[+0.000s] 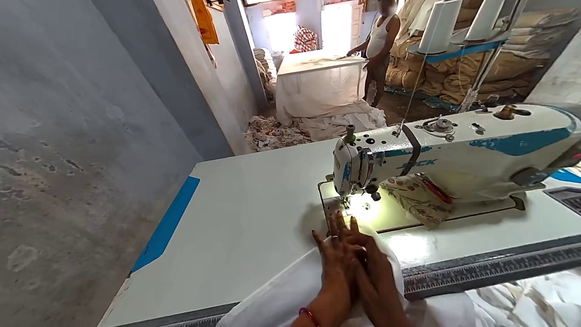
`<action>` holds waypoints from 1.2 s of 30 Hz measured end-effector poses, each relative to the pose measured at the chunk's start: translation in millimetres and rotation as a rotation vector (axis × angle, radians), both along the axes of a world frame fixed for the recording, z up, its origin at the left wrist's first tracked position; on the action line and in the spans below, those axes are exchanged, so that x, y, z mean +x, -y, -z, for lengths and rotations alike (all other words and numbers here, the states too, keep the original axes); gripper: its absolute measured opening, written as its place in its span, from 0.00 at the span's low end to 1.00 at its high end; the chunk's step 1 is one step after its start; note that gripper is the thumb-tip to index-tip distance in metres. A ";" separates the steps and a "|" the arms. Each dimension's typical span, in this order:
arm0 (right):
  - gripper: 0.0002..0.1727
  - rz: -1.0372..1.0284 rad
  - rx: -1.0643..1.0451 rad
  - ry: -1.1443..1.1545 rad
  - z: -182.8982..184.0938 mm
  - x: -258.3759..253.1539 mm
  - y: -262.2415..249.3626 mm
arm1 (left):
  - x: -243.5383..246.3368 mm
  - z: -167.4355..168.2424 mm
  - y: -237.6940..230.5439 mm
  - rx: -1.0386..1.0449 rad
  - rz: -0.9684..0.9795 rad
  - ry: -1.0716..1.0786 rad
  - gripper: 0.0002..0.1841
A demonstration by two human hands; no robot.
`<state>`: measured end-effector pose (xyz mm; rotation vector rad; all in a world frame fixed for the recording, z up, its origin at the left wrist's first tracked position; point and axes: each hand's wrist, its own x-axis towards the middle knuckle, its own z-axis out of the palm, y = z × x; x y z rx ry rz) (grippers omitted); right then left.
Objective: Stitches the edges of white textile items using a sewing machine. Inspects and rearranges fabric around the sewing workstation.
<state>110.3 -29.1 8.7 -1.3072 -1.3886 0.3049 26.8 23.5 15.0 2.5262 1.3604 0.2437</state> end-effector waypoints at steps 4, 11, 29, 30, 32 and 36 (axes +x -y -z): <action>0.22 0.120 -0.094 0.255 18.2 29.5 -4.4 | 9.9 -16.3 0.4 -0.002 -0.030 -0.163 0.34; 0.21 -0.124 -0.319 0.474 1.8 88.9 -39.4 | -10.8 -28.3 -60.8 -0.018 0.286 -0.116 0.33; 0.22 -0.347 -0.314 0.642 -2.2 124.8 -92.2 | -7.8 -4.4 -53.4 -0.014 0.054 -0.090 0.40; 0.22 -0.351 -0.376 0.640 -9.2 128.9 -87.5 | -7.5 -5.5 -53.2 -0.031 0.051 -0.105 0.40; 0.20 -0.204 -0.428 0.583 -25.1 143.9 -66.3 | -7.7 -6.8 -53.5 -0.041 0.049 -0.106 0.41; 0.18 0.451 -0.013 0.510 -19.6 231.2 -2.0 | -6.6 -9.4 -55.8 -0.052 0.040 -0.105 0.44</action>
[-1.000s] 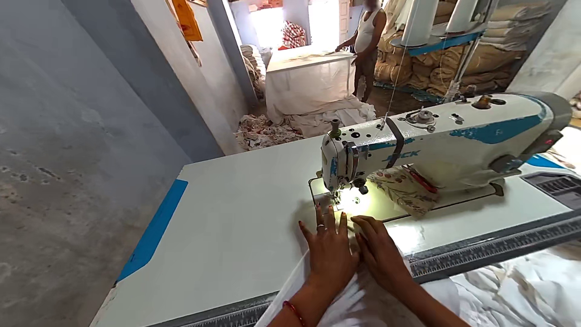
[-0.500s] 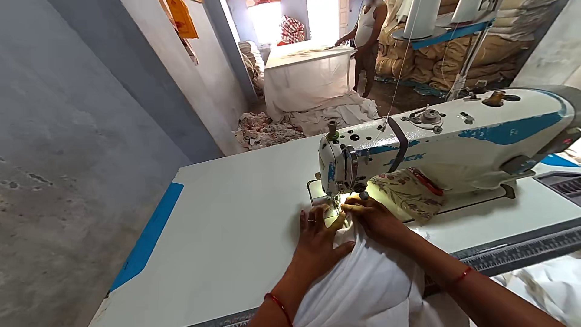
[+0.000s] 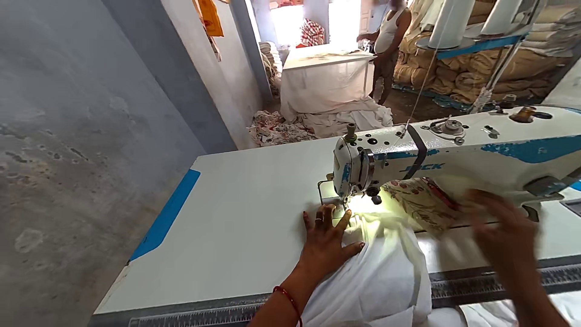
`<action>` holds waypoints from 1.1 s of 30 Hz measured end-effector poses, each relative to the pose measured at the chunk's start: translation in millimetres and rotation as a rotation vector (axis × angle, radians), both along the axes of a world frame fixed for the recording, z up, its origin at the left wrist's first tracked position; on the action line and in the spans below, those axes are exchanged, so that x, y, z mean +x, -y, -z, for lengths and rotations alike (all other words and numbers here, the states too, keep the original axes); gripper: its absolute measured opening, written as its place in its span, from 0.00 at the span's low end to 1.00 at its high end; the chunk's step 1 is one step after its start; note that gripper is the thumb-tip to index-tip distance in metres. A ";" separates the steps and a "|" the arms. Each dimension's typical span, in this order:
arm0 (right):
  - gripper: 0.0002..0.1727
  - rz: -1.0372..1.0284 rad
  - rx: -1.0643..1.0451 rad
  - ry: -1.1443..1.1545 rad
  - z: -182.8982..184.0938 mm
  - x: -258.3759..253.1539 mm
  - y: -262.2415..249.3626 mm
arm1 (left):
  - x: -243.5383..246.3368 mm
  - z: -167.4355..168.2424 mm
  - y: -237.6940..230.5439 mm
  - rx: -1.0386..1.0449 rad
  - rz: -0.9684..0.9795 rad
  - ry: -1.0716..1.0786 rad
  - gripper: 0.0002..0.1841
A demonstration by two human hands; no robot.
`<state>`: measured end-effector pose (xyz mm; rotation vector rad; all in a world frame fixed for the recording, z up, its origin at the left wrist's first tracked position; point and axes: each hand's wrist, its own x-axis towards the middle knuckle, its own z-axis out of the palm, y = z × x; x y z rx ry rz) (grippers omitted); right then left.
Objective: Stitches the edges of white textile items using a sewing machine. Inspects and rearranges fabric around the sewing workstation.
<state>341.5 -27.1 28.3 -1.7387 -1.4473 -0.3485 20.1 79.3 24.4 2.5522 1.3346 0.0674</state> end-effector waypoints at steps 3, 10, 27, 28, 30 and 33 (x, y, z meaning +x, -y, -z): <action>0.18 0.155 0.077 0.065 29.1 45.1 28.9 | 0.1 -1.2 -0.4 -0.031 -0.008 -0.013 0.45; 0.16 0.085 -0.002 0.109 -9.5 -3.8 23.1 | -1.1 -2.1 6.2 -0.024 -0.001 -0.021 0.46; 0.24 -0.477 -0.367 0.166 31.1 -133.0 -63.4 | -6.2 3.7 21.6 0.045 0.084 0.033 0.39; 0.24 -0.467 -0.376 0.169 30.7 -133.0 -64.6 | -5.9 3.5 19.1 0.035 0.082 0.024 0.39; 0.24 -0.459 -0.403 0.167 29.7 -132.5 -68.3 | -4.6 1.5 13.5 0.001 0.071 0.007 0.40; 0.25 -0.438 -0.452 0.156 28.1 -132.3 -74.2 | -1.8 -2.0 4.5 -0.038 0.063 -0.038 0.42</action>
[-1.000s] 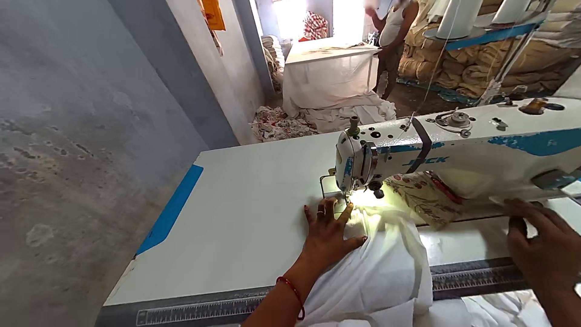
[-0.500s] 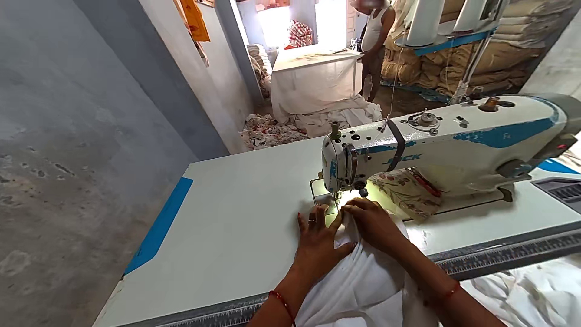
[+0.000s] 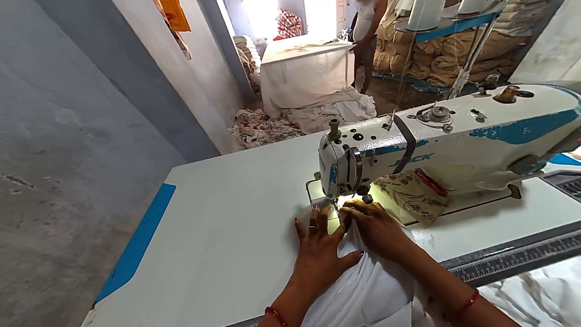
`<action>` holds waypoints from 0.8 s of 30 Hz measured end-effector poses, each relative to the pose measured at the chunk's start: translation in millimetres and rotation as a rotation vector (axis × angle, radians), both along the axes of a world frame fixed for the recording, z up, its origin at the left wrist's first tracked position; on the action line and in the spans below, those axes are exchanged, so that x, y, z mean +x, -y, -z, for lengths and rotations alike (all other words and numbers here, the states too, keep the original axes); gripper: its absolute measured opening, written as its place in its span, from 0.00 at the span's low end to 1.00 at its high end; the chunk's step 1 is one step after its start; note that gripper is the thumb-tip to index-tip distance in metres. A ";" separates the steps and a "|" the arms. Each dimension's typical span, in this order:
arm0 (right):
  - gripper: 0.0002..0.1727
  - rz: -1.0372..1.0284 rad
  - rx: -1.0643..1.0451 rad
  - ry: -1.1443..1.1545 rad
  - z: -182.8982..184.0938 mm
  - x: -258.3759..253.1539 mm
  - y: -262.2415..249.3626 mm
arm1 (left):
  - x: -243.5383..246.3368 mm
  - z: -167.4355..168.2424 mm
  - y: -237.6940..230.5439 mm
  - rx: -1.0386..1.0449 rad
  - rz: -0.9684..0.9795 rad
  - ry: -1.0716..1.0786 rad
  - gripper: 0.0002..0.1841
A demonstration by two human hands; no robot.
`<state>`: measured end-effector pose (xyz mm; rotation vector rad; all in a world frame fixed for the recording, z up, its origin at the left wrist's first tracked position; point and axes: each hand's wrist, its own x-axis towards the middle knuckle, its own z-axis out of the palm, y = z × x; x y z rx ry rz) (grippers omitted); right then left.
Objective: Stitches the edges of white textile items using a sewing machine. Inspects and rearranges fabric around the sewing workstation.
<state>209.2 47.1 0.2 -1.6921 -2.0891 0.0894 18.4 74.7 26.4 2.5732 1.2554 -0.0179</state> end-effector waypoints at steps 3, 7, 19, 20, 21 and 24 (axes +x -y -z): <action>0.24 0.014 -0.033 -0.018 -0.5 0.2 -1.9 | 0.4 2.5 -7.8 0.012 -0.004 0.002 0.43; 0.23 0.013 0.026 -0.009 4.7 1.1 -2.2 | 0.9 3.2 -13.9 -0.005 -0.013 0.009 0.43; 0.21 0.033 -0.003 0.002 -2.3 -3.3 0.4 | -31.3 8.6 46.1 0.277 -0.100 0.062 0.34; 0.21 0.031 -0.011 -0.009 -3.4 -3.1 -1.1 | -30.0 4.2 45.8 0.238 -0.102 0.020 0.35; 0.21 0.031 -0.023 -0.019 -4.3 -2.9 -2.2 | -28.0 -0.9 47.0 0.201 -0.108 -0.016 0.35; 0.22 0.072 -0.069 -0.030 -7.8 -2.9 -1.2 | -35.2 -20.9 64.9 -0.011 -0.146 -0.002 0.35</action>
